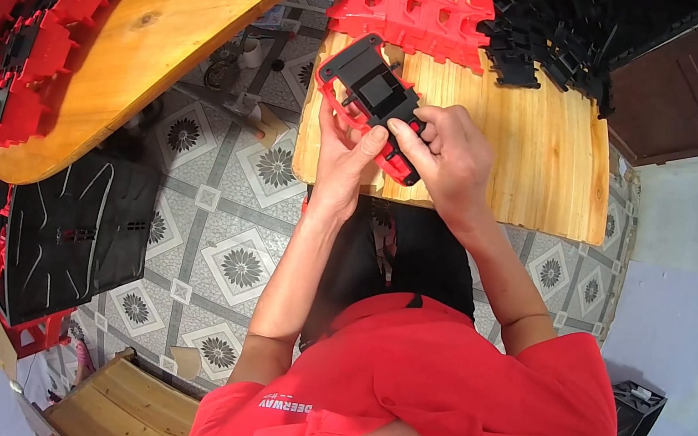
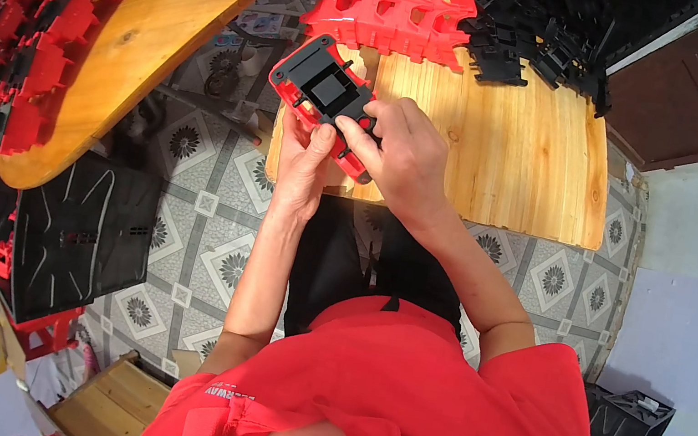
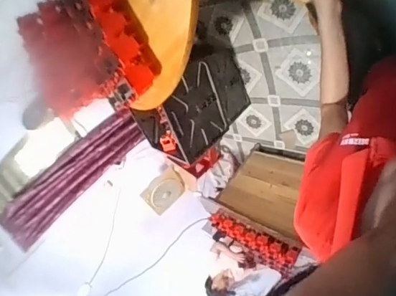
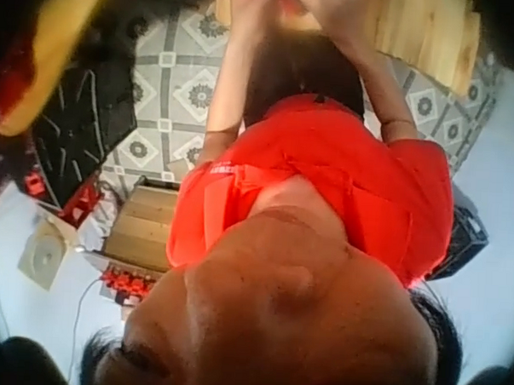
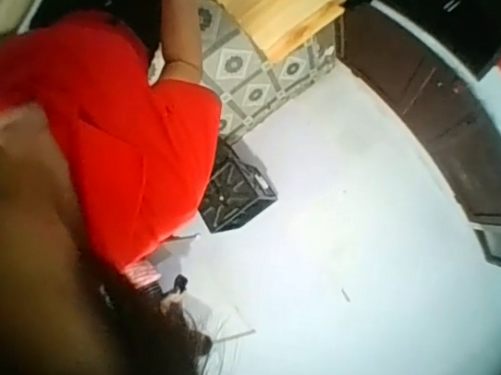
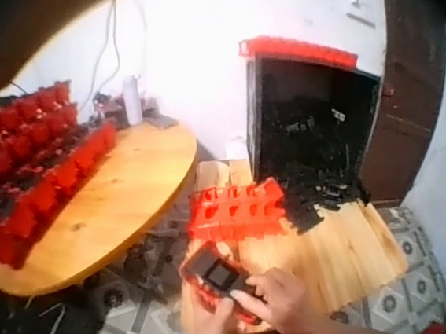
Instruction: The person assembles plastic casings by snapping black plastic components into red shells by hand, then transfers the assembled units to another table.
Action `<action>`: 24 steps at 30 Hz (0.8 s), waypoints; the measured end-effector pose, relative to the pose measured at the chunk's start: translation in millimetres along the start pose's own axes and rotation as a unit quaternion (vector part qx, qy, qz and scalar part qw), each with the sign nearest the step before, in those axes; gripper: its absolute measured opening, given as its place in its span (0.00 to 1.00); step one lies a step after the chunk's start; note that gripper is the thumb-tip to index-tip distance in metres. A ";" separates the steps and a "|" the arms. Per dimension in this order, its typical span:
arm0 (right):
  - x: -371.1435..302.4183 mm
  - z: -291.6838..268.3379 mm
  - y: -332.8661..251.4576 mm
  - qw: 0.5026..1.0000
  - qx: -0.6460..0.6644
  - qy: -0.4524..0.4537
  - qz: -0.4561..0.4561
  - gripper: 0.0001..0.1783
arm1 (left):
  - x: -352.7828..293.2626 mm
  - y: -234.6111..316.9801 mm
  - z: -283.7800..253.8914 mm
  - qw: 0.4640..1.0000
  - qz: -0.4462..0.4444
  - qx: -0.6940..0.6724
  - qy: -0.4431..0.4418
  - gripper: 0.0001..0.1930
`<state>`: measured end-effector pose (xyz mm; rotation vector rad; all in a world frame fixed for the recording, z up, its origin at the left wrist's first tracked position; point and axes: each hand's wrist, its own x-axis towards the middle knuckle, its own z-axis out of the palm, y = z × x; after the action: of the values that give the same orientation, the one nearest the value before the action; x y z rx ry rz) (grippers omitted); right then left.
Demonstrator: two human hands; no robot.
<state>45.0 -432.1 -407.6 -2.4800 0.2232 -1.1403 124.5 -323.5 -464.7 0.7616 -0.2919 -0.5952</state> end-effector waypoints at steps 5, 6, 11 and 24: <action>7.3 -22.0 15.5 0.993 0.040 -0.100 0.055 0.17 | -8.8 -3.2 10.8 0.998 0.018 0.012 0.065 0.55; 11.5 -28.7 21.5 0.978 0.079 -0.154 0.113 0.19 | -9.4 -2.9 14.2 0.998 0.019 0.021 0.051 0.56; 21.0 -10.3 70.5 0.977 0.182 -0.040 0.106 0.34 | 4.9 -19.2 30.5 0.999 0.020 -0.017 -0.037 0.55; 29.2 -61.9 87.8 0.824 0.504 -0.209 0.156 0.39 | 39.1 11.1 95.5 0.919 0.278 0.282 0.001 0.51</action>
<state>19.2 -538.6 -387.9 -1.5703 -0.0961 -0.3568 116.9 -394.0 -388.9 1.1732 -0.6674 0.0453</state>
